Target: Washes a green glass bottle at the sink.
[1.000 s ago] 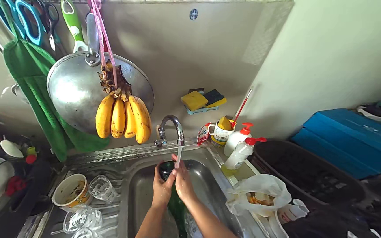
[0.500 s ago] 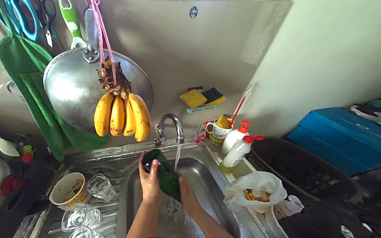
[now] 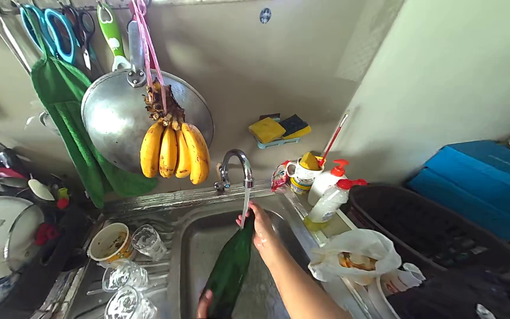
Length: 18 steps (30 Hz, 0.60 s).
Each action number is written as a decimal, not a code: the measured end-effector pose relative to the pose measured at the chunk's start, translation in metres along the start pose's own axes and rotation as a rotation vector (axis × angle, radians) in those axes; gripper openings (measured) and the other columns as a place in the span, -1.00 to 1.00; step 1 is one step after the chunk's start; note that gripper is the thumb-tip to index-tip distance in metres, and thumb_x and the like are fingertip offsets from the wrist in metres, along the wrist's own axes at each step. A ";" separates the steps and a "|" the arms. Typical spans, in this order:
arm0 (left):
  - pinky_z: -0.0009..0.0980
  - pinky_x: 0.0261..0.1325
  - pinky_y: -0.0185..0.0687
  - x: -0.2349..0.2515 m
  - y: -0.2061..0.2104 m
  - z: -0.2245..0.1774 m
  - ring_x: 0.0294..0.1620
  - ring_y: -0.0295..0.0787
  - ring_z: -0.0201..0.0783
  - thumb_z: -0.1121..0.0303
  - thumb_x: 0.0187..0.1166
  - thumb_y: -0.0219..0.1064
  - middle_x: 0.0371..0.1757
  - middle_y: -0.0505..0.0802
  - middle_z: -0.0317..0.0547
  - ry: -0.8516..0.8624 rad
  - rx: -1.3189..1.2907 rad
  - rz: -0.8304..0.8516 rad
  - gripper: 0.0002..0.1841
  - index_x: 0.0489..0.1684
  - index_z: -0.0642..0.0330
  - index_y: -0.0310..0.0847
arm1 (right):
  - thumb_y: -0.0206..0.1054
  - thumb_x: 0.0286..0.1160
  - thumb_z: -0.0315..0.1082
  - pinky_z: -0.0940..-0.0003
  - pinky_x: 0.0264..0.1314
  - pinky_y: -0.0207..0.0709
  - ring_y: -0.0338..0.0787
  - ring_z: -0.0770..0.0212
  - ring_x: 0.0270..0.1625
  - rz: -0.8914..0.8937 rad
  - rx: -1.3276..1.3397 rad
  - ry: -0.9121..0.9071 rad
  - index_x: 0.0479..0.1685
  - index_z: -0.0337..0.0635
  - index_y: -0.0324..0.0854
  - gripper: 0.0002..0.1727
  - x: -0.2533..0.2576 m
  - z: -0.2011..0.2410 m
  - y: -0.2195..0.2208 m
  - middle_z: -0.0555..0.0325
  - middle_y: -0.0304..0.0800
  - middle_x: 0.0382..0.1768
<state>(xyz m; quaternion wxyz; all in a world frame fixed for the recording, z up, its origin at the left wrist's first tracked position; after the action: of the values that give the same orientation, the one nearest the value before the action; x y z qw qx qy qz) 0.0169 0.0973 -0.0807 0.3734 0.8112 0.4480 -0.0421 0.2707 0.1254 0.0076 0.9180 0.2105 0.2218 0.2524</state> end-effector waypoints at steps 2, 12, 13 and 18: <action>-0.21 -0.43 0.78 0.003 -0.004 0.002 -0.29 0.88 0.07 -0.34 0.72 -0.26 -0.09 0.85 0.29 -0.310 -0.274 -0.021 -0.27 0.34 0.14 0.44 | -0.07 0.89 -0.04 0.16 -0.15 0.80 0.80 0.17 -0.39 0.208 0.062 0.101 0.16 -0.09 0.46 -0.65 -0.017 0.000 0.005 0.14 0.67 -0.44; 0.04 0.15 0.75 0.037 0.008 0.023 0.12 0.82 0.08 0.22 0.89 -0.01 0.25 0.76 0.21 -0.402 0.254 0.063 -0.51 0.73 0.18 0.14 | 0.37 0.64 -0.18 0.27 -0.35 0.72 0.75 0.24 -0.52 0.192 -0.698 -0.400 0.00 -0.20 0.63 -0.74 -0.052 0.004 0.021 0.11 0.73 -0.48; 0.07 0.15 0.73 0.037 0.008 0.023 0.16 0.79 0.10 0.26 0.86 0.04 0.31 0.72 0.21 -0.383 0.277 0.063 -0.47 0.77 0.13 0.10 | 0.40 0.62 -0.19 0.29 -0.35 0.72 0.74 0.26 -0.52 0.179 -0.720 -0.432 -0.03 -0.20 0.63 -0.76 -0.050 0.004 0.019 0.13 0.74 -0.47; 0.14 0.32 0.61 0.036 0.006 0.023 0.45 0.62 0.14 0.19 0.82 0.10 0.60 0.55 0.21 -0.327 0.348 0.018 -0.42 0.79 0.14 0.13 | 0.38 0.63 -0.21 0.31 -0.36 0.72 0.75 0.25 -0.54 0.174 -0.708 -0.426 -0.01 -0.22 0.63 -0.75 -0.037 0.013 0.016 0.12 0.73 -0.51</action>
<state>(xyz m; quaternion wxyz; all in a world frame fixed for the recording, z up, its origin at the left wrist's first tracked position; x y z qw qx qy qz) 0.0489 0.1056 -0.1079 0.2959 0.8498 0.3602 -0.2461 0.2427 0.1135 0.0378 0.9343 -0.0525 -0.0918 0.3404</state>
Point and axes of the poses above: each hand's wrist, its own x-axis towards the middle knuckle, its own y-axis out of the palm, z = x × y, the point moved 1 cm from there along x, towards the middle knuckle
